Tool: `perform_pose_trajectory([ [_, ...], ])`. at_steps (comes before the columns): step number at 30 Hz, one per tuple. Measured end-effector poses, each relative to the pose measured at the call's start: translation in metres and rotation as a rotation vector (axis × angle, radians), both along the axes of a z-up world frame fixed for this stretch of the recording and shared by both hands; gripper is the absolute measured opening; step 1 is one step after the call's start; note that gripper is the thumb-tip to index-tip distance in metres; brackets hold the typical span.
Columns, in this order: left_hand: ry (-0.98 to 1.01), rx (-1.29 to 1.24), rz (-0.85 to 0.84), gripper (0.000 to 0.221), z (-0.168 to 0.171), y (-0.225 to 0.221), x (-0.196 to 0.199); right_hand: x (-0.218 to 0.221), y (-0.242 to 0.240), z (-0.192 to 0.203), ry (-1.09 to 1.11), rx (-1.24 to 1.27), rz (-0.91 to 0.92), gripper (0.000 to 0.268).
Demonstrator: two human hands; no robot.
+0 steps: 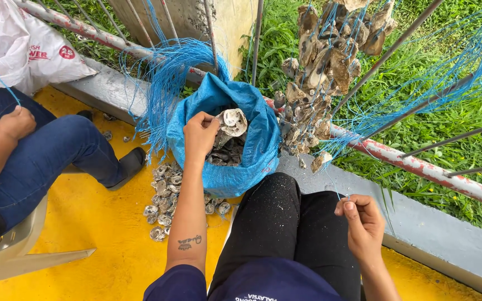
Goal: Stringing together empty oyster shells with plastic twine.
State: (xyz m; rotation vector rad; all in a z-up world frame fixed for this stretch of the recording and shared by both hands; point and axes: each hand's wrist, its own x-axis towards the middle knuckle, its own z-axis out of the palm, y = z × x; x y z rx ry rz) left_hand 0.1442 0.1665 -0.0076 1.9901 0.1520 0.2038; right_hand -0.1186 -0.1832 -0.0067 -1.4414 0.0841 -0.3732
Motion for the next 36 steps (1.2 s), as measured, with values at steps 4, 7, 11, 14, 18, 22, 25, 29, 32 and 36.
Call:
perform_pose_trajectory([
  [4, -0.004, 0.131, 0.036, 0.02, -0.013, 0.002, 0.001, 0.0, 0.002, 0.001, 0.031, -0.03, -0.008, 0.01],
  [7, 0.066, 0.302, 0.093, 0.02, -0.026, 0.002, 0.004, -0.002, 0.001, 0.005, 0.041, -0.041, -0.003, 0.011],
  [11, 0.014, 0.453, 0.16, 0.024, -0.035, -0.002, 0.005, -0.006, -0.005, 0.006, 0.055, -0.047, -0.032, 0.011],
  [14, -0.089, 0.498, 0.146, 0.034, -0.033, -0.013, 0.001, -0.006, -0.005, 0.005, 0.069, -0.043, -0.044, 0.012],
  [18, 0.393, 0.677, -0.338, 0.03, -0.045, -0.028, 0.003, -0.006, -0.004, 0.001, 0.066, -0.06, -0.036, 0.011],
  [22, 0.555, 0.695, -0.71, 0.048, -0.138, -0.036, 0.019, -0.006, -0.003, 0.001, 0.071, -0.059, -0.023, 0.011],
  [25, 0.637, 0.718, -0.887, 0.057, -0.175, -0.04, 0.022, -0.008, -0.005, 0.001, 0.083, -0.049, -0.032, 0.011],
  [29, 0.604, 0.677, -0.823, 0.053, -0.165, -0.042, 0.011, -0.009, -0.004, 0.0, 0.094, -0.06, -0.037, 0.011],
  [32, 0.582, 0.7, -0.694, 0.055, -0.139, -0.045, -0.001, -0.009, -0.003, 0.001, 0.103, -0.052, -0.037, 0.011],
  [36, 0.555, 0.653, -0.542, 0.052, -0.107, -0.038, -0.009, -0.009, -0.005, 0.001, 0.096, -0.082, -0.025, 0.012],
])
